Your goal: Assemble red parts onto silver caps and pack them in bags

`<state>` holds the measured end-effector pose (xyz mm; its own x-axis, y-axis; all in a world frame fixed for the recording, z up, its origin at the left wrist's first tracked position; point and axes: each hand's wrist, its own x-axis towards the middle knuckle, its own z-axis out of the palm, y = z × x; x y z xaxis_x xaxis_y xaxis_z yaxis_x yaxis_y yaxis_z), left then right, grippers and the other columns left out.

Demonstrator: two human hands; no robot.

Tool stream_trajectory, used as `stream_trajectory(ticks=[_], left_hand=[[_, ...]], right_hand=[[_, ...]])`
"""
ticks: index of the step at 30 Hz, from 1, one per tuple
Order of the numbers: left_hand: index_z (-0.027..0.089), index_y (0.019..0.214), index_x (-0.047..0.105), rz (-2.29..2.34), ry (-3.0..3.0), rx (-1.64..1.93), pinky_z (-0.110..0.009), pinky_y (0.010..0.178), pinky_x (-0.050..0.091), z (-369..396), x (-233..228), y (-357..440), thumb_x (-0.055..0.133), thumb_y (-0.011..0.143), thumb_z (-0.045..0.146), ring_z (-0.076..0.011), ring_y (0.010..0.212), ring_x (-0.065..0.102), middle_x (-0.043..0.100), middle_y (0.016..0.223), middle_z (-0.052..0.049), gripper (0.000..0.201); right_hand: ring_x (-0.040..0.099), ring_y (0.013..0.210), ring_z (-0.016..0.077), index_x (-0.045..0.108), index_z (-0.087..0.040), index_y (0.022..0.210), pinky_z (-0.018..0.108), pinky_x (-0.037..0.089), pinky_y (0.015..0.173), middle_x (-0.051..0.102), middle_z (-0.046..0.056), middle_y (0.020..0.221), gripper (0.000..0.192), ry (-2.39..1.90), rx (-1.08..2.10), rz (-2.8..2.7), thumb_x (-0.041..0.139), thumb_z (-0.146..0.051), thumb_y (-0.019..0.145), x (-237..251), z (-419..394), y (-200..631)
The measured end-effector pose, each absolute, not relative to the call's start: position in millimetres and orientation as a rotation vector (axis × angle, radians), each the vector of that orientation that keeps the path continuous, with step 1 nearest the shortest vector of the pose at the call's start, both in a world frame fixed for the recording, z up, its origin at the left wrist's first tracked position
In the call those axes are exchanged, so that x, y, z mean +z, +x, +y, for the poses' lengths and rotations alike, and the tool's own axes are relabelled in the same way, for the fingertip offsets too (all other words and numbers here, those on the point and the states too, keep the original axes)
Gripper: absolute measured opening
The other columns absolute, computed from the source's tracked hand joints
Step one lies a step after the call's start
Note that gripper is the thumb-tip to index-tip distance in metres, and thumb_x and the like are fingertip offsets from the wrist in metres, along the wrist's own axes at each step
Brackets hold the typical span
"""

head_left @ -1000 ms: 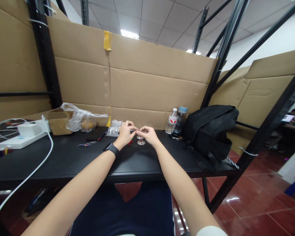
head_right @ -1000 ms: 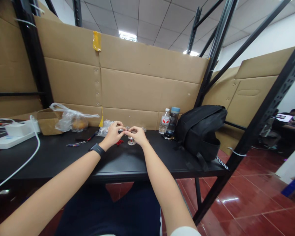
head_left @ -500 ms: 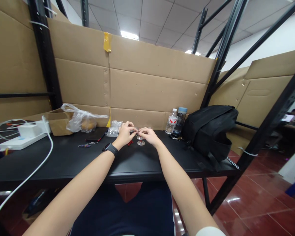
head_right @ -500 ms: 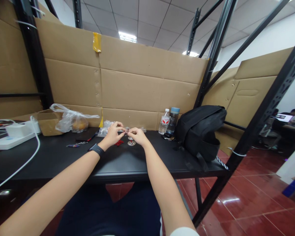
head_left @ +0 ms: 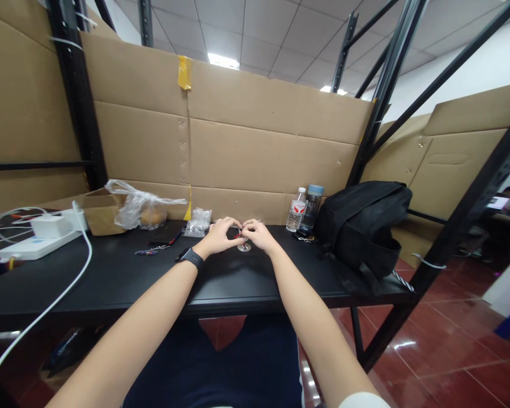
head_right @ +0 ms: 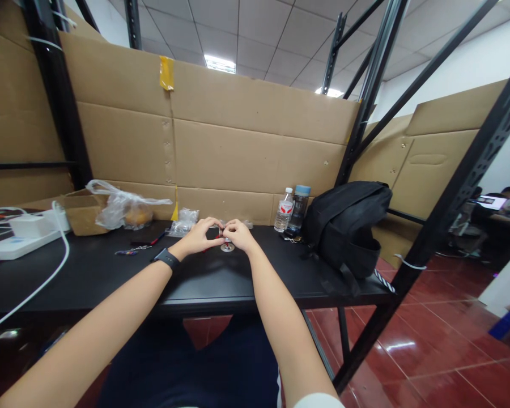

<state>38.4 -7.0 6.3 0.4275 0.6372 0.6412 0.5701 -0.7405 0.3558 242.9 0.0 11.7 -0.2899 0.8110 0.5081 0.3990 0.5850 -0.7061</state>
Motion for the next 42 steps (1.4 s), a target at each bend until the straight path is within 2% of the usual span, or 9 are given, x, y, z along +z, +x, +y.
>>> stream_trajectory(ticks=[6,15,19,24,30,33,36,39,42], left_hand=[[0.028,0.102,0.077,1.181,2.565,1.077,-0.042,0.099,0.045,-6.7,11.5,39.9,0.077,0.071,0.057,-0.0298,0.11,0.064,0.077,0.105,-0.003,0.041],[0.029,0.1,0.08,1.201,2.493,1.097,-0.04,0.095,0.048,-2.8,12.9,39.3,0.079,0.069,0.049,-0.0306,0.106,0.068,0.079,0.1,-0.003,0.036],[0.029,0.097,0.08,1.173,2.516,1.096,-0.043,0.102,0.044,1.8,6.0,32.8,0.081,0.067,0.052,-0.0324,0.112,0.063,0.077,0.107,-0.005,0.038],[0.033,0.112,0.077,1.149,2.544,1.125,-0.047,0.104,0.04,2.7,0.0,36.3,0.082,0.069,0.047,-0.0329,0.121,0.056,0.069,0.127,-0.005,0.046],[0.031,0.086,0.082,1.153,2.596,1.126,-0.043,0.098,0.041,4.2,-1.0,42.4,0.076,0.079,0.05,-0.0286,0.11,0.059,0.073,0.11,-0.004,0.021],[0.031,0.085,0.082,1.164,2.63,1.105,-0.041,0.093,0.042,4.8,-0.4,40.3,0.076,0.079,0.043,-0.0276,0.104,0.061,0.075,0.103,-0.005,0.015],[0.03,0.084,0.082,1.229,2.622,1.092,-0.041,0.091,0.042,5.3,1.2,35.9,0.073,0.081,0.039,-0.0297,0.103,0.063,0.077,0.096,-0.006,0.014],[0.028,0.083,0.081,1.259,2.558,1.109,-0.042,0.091,0.043,6.0,2.5,31.2,0.071,0.082,0.04,-0.0309,0.1,0.065,0.078,0.09,-0.006,0.016],[0.027,0.083,0.081,1.278,2.485,1.135,-0.041,0.09,0.044,6.7,2.7,28.3,0.069,0.082,0.043,-0.0295,0.093,0.068,0.078,0.086,-0.006,0.02]], right_hand=[[0.062,0.101,0.0179,0.071,-0.018,0.061,0.031,0.043,0.102,0.06,0.004,0.106,0.012,-1.022,0.554,-1.914,0.067,-0.015,0.072,14.9,-2.8,242.9],[0.06,0.107,0.021,0.066,-0.018,0.057,0.033,0.045,0.099,0.063,0.006,0.114,0.016,-0.954,0.569,-1.822,0.062,-0.018,0.073,19.0,-3.7,250.1],[0.061,0.109,0.0224,0.07,-0.018,0.061,0.035,0.043,0.102,0.063,0.006,0.116,0.013,-0.94,0.605,-1.876,0.064,-0.02,0.072,16.6,-1.2,253.7],[0.061,0.109,0.0213,0.073,-0.018,0.063,0.034,0.042,0.104,0.062,0.006,0.113,0.012,-0.954,0.623,-1.954,0.067,-0.019,0.073,13.1,1.9,251.3],[0.061,0.111,0.0215,0.076,-0.02,0.064,0.035,0.039,0.108,0.064,0.005,0.108,0.013,-0.985,0.588,-2.023,0.07,-0.016,0.075,14.4,2.6,249.4],[0.063,0.105,0.0209,0.076,-0.02,0.066,0.034,0.043,0.102,0.068,0.005,0.099,0.013,-0.964,0.549,-2.061,0.069,-0.017,0.077,12.5,5.4,250.5],[0.063,0.082,0.0165,0.076,-0.018,0.08,0.03,0.048,0.083,0.069,0.002,0.086,0.008,-1.041,0.521,-2.075,0.069,-0.019,0.078,6.0,9.1,254.2],[0.058,0.066,0.0125,0.077,-0.019,0.097,0.025,0.046,0.069,0.07,-0.001,0.08,0.028,-1.162,0.454,-2.134,0.079,-0.017,0.069,-2.9,12.3,258.8],[0.057,0.062,0.0123,0.077,-0.019,0.086,0.024,0.044,0.065,0.068,-0.003,0.069,0.023,-1.19,0.428,-2.255,0.082,-0.013,0.065,-9.8,15.0,261.1]])
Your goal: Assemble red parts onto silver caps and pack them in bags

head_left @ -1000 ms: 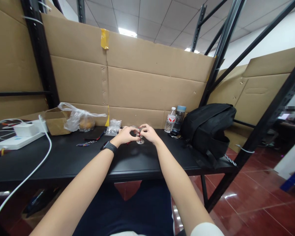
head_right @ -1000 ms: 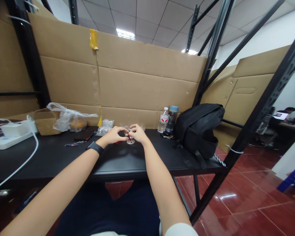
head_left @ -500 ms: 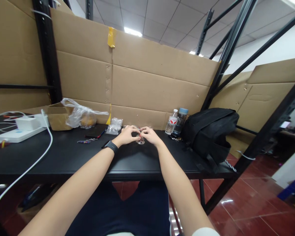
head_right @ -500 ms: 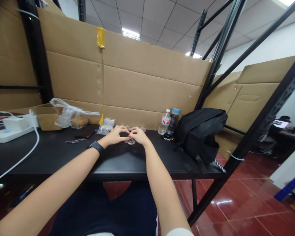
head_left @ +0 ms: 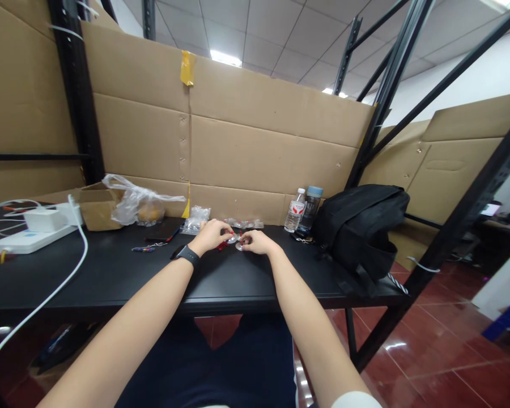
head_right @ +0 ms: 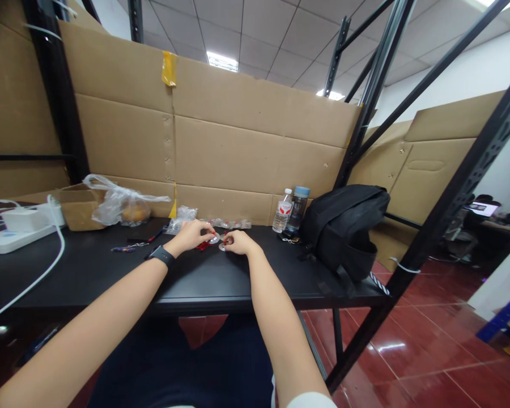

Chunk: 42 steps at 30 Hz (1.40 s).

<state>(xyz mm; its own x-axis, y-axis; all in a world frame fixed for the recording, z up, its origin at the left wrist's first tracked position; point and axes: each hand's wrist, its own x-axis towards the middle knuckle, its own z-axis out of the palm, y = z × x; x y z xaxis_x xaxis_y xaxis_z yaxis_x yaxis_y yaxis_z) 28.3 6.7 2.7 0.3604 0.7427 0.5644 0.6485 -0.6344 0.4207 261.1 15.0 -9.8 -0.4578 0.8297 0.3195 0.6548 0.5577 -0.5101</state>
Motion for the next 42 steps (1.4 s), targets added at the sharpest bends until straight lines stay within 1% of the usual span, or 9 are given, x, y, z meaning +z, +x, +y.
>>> stream_trajectory(ticks=[3,7,13,17,21,29,35,39,42], left_hand=[[0.027,0.083,0.08,1.31,2.447,1.15,-0.042,0.091,0.045,6.6,2.6,27.2,0.069,0.081,0.043,-0.0295,0.092,0.069,0.079,0.088,-0.006,0.02],[0.026,0.084,0.079,1.364,2.405,1.165,-0.044,0.094,0.045,5.9,4.1,26.5,0.069,0.082,0.039,-0.0313,0.098,0.069,0.08,0.093,-0.007,0.017],[0.024,0.089,0.077,1.196,2.262,1.228,-0.04,0.093,0.052,13.2,1.4,28.5,0.065,0.083,0.042,-0.0267,0.095,0.071,0.08,0.097,-0.006,0.022],[0.021,0.091,0.076,1.087,2.152,1.3,-0.038,0.094,0.054,23.3,-7.4,33.0,0.067,0.082,0.043,-0.0248,0.097,0.073,0.079,0.099,-0.008,0.025],[0.021,0.088,0.074,1.075,2.12,1.295,-0.038,0.094,0.055,25.3,-11.5,36.2,0.069,0.081,0.042,-0.0246,0.095,0.074,0.08,0.097,-0.008,0.024],[0.021,0.088,0.074,1.15,2.121,1.252,-0.038,0.09,0.055,22.3,-10.2,36.2,0.068,0.081,0.04,-0.0263,0.096,0.074,0.079,0.095,-0.008,0.022],[0.022,0.102,0.073,1.054,2.275,1.158,-0.04,0.096,0.052,22.4,-1.5,21.7,0.067,0.08,0.037,-0.0263,0.101,0.07,0.077,0.106,-0.009,0.027],[0.026,0.119,0.069,1.837,2.373,1.164,-0.057,0.103,0.041,21.0,4.3,-22.6,0.078,0.066,0.027,-0.0408,0.125,0.053,0.067,0.13,-0.015,0.054],[0.028,0.112,0.074,2.232,2.224,0.844,-0.059,0.102,0.037,20.1,6.5,-54.6,0.077,0.068,0.026,-0.0426,0.127,0.049,0.067,0.13,-0.015,0.045]], right_hand=[[0.058,0.059,0.0129,0.074,-0.02,0.072,0.024,0.044,0.063,0.067,-0.003,0.061,0.011,-1.177,0.421,-2.261,0.078,-0.01,0.068,-11.4,16.8,260.4],[0.062,0.063,0.0146,0.072,-0.018,0.074,0.027,0.048,0.067,0.07,0.0,0.066,0.004,-1.113,0.484,-2.052,0.075,-0.02,0.074,-5.5,15.9,257.0],[0.068,0.077,0.0182,0.072,-0.017,0.084,0.032,0.054,0.077,0.075,0.006,0.084,0.026,-0.877,0.76,-1.675,0.08,-0.04,0.073,2.4,9.3,244.3],[0.068,0.073,0.0167,0.072,-0.017,0.083,0.03,0.057,0.069,0.074,0.005,0.086,0.034,-0.886,0.844,-1.606,0.086,-0.044,0.068,0.1,5.0,236.7],[0.072,0.072,0.0155,0.069,-0.018,0.086,0.027,0.059,0.064,0.073,0.005,0.095,0.032,-0.866,1.073,-1.525,0.087,-0.04,0.071,-0.8,-2.0,235.3],[0.075,0.073,0.0171,0.071,-0.022,0.114,0.028,0.062,0.066,0.075,0.008,0.1,0.036,-0.852,1.335,-1.456,0.083,-0.029,0.081,5.7,-11.4,235.2],[0.072,0.07,0.0144,0.073,-0.021,0.116,0.026,0.06,0.065,0.072,0.007,0.104,0.055,-0.848,1.243,-1.52,0.093,-0.025,0.065,4.9,-12.3,232.8],[0.07,0.067,0.0129,0.073,-0.021,0.114,0.023,0.055,0.057,0.07,0.007,0.104,0.056,-0.925,1.133,-1.548,0.093,-0.026,0.062,9.2,-12.3,237.6],[0.069,0.074,0.0138,0.073,-0.022,0.115,0.021,0.051,0.055,0.07,0.007,0.106,0.056,-0.961,1.043,-1.576,0.092,-0.031,0.063,12.9,-12.0,244.3]])
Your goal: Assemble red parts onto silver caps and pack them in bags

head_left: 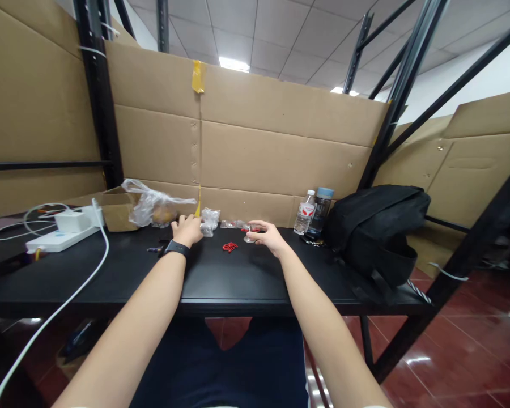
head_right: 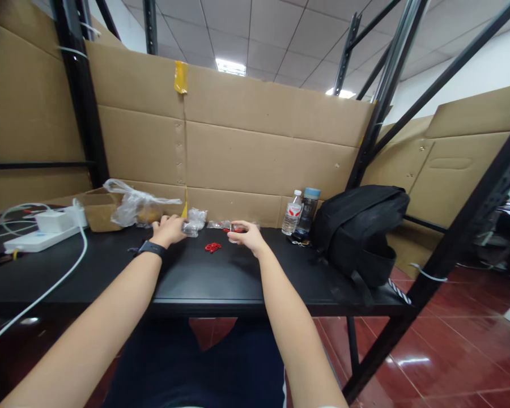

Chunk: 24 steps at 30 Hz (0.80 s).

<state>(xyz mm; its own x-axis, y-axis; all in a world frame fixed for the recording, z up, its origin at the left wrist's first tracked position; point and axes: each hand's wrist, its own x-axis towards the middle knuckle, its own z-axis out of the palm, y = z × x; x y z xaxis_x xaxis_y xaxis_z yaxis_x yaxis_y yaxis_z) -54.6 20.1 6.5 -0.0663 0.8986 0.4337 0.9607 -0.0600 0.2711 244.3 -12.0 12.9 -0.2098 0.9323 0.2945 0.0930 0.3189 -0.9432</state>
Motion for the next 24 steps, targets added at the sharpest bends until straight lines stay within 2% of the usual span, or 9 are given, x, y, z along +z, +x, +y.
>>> stream_trajectory(ticks=[3,6,10,13,16,19,21,24], left_hand=[[0.026,0.093,0.077,-2.237,-2.06,-0.628,-0.055,0.1,0.037,18.1,14.3,-65.1,0.07,0.076,0.032,-0.0389,0.119,0.058,0.075,0.112,-0.012,0.02],[0.026,0.094,0.075,-2.127,-2.103,-0.729,-0.048,0.096,0.04,7.8,27.5,-47.3,0.061,0.084,0.037,-0.0346,0.11,0.065,0.077,0.103,-0.009,0.02],[0.024,0.093,0.071,-1.633,-2.347,-0.848,-0.035,0.086,0.045,-32.8,35.5,7.7,0.056,0.088,0.03,-0.0271,0.096,0.07,0.078,0.095,-0.007,0.017],[0.022,0.086,0.068,-1.328,-2.506,-0.769,-0.033,0.08,0.045,-74.2,24.9,44.5,0.058,0.083,0.02,-0.0252,0.083,0.07,0.075,0.083,-0.007,0.01],[0.022,0.086,0.067,-1.179,-2.682,-0.74,-0.031,0.073,0.046,-104.5,6.6,56.9,0.056,0.084,0.015,-0.0235,0.078,0.069,0.073,0.08,-0.006,0.013],[0.023,0.094,0.069,-1.015,-2.921,-0.749,-0.03,0.077,0.048,-119.1,-8.1,47.1,0.056,0.092,0.02,-0.0213,0.082,0.07,0.075,0.087,-0.004,0.014],[0.026,0.111,0.069,-0.915,-3.013,-0.742,-0.031,0.087,0.048,-125.6,-13.8,35.2,0.055,0.097,0.027,-0.0215,0.097,0.07,0.075,0.106,-0.005,0.02],[0.034,0.133,0.063,-0.883,-3.016,-0.706,-0.036,0.102,0.043,-137.2,-18.9,19.2,0.051,0.101,0.033,-0.0237,0.122,0.061,0.064,0.136,-0.004,0.034]], right_hand=[[0.067,0.081,0.0153,0.074,-0.022,0.114,0.021,0.051,0.057,0.07,0.006,0.104,0.055,-0.967,0.976,-1.601,0.091,-0.034,0.063,14.8,-11.5,248.9],[0.065,0.084,0.0163,0.073,-0.021,0.114,0.022,0.051,0.059,0.07,0.007,0.105,0.056,-0.972,0.934,-1.596,0.09,-0.036,0.063,19.8,-13.0,250.4],[0.064,0.08,0.0161,0.072,-0.019,0.114,0.025,0.052,0.063,0.069,0.006,0.099,0.058,-0.977,0.843,-1.592,0.09,-0.037,0.062,34.2,-25.4,255.2],[0.065,0.079,0.0161,0.072,-0.018,0.114,0.028,0.054,0.071,0.068,0.004,0.095,0.06,-0.978,0.824,-1.61,0.09,-0.035,0.06,40.0,-49.0,265.8],[0.067,0.082,0.0162,0.072,-0.018,0.115,0.029,0.055,0.077,0.066,0.004,0.096,0.06,-0.992,0.831,-1.7,0.091,-0.034,0.06,34.1,-84.6,279.3],[0.066,0.077,0.015,0.071,-0.017,0.111,0.028,0.055,0.074,0.067,0.004,0.094,0.055,-1.041,0.9,-1.816,0.091,-0.037,0.063,22.8,-120.6,289.9],[0.066,0.074,0.0147,0.07,-0.017,0.109,0.026,0.054,0.07,0.069,0.004,0.094,0.053,-1.095,0.894,-1.877,0.09,-0.039,0.065,17.1,-138.1,293.3],[0.065,0.07,0.0142,0.071,-0.019,0.104,0.025,0.051,0.065,0.072,0.004,0.096,0.044,-1.199,0.761,-1.958,0.088,-0.038,0.068,12.4,-151.3,291.1]])
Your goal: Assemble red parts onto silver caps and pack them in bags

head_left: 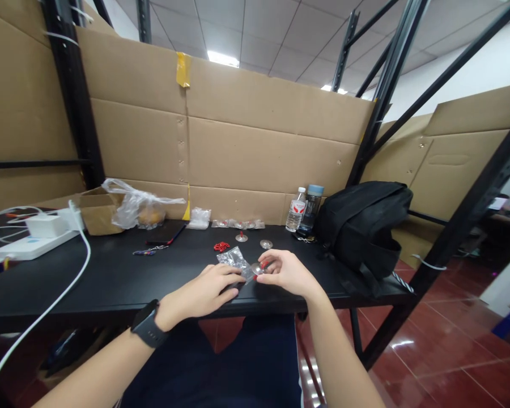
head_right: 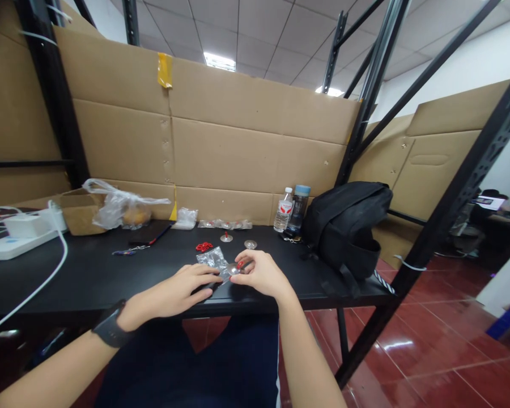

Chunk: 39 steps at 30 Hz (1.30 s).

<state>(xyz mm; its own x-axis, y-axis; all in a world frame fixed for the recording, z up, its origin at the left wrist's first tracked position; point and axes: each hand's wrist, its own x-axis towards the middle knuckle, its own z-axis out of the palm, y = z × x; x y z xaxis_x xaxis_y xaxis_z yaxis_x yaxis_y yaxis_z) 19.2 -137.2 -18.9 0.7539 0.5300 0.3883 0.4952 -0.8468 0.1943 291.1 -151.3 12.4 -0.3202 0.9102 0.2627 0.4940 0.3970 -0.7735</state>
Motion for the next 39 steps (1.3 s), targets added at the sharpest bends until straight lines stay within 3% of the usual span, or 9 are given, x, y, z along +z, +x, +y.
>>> stream_trajectory(ticks=[9,14,21,28,34,39], left_hand=[[0.042,0.137,0.061,0.911,2.886,0.666,-0.042,0.111,0.034,-157.2,-30.7,5.5,0.042,0.106,0.036,-0.0244,0.141,0.047,0.057,0.149,0.001,0.036],[0.048,0.135,0.062,0.949,2.891,0.688,-0.046,0.108,0.036,-157.3,-29.6,5.2,0.045,0.105,0.037,-0.0279,0.137,0.046,0.055,0.151,0.002,0.036],[0.049,0.134,0.063,0.916,2.894,0.724,-0.042,0.104,0.039,-157.7,-29.4,6.2,0.048,0.104,0.034,-0.0265,0.127,0.05,0.058,0.143,0.0,0.037],[0.047,0.133,0.064,0.857,2.878,0.698,-0.041,0.105,0.035,-155.0,-31.0,5.2,0.046,0.105,0.035,-0.0257,0.133,0.051,0.056,0.149,-0.001,0.036],[0.047,0.134,0.063,0.822,2.874,0.707,-0.038,0.105,0.035,-156.5,-27.6,6.6,0.047,0.105,0.033,-0.0235,0.133,0.053,0.055,0.15,0.001,0.037],[0.047,0.133,0.064,0.84,2.875,0.686,-0.039,0.106,0.035,-158.9,-24.8,6.4,0.047,0.104,0.03,-0.0246,0.135,0.051,0.047,0.158,0.001,0.038]], right_hand=[[0.066,0.073,0.0155,0.074,-0.021,0.094,0.023,0.046,0.064,0.074,0.002,0.087,0.032,-1.423,0.513,-2.111,0.087,-0.03,0.066,8.4,-158.5,272.1],[0.065,0.073,0.0154,0.073,-0.021,0.092,0.023,0.047,0.064,0.074,0.002,0.088,0.035,-1.424,0.546,-2.091,0.089,-0.029,0.063,19.7,-168.3,281.3],[0.065,0.071,0.0151,0.074,-0.02,0.089,0.023,0.046,0.063,0.075,0.002,0.087,0.033,-1.404,0.563,-2.116,0.09,-0.03,0.063,11.7,-158.8,269.2],[0.064,0.064,0.0175,0.077,-0.019,0.077,0.026,0.044,0.06,0.073,0.002,0.071,0.029,-1.41,0.489,-2.059,0.093,-0.036,0.061,5.2,-149.4,255.7],[0.066,0.069,0.0165,0.08,-0.021,0.087,0.026,0.047,0.066,0.075,0.002,0.081,0.011,-1.284,0.536,-2.189,0.079,-0.019,0.076,6.0,-150.6,261.3],[0.061,0.079,0.0156,0.072,-0.023,0.086,0.025,0.042,0.07,0.069,0.0,0.09,0.015,-1.402,0.192,-2.078,0.081,-0.018,0.075,-4.0,-146.2,251.2]])
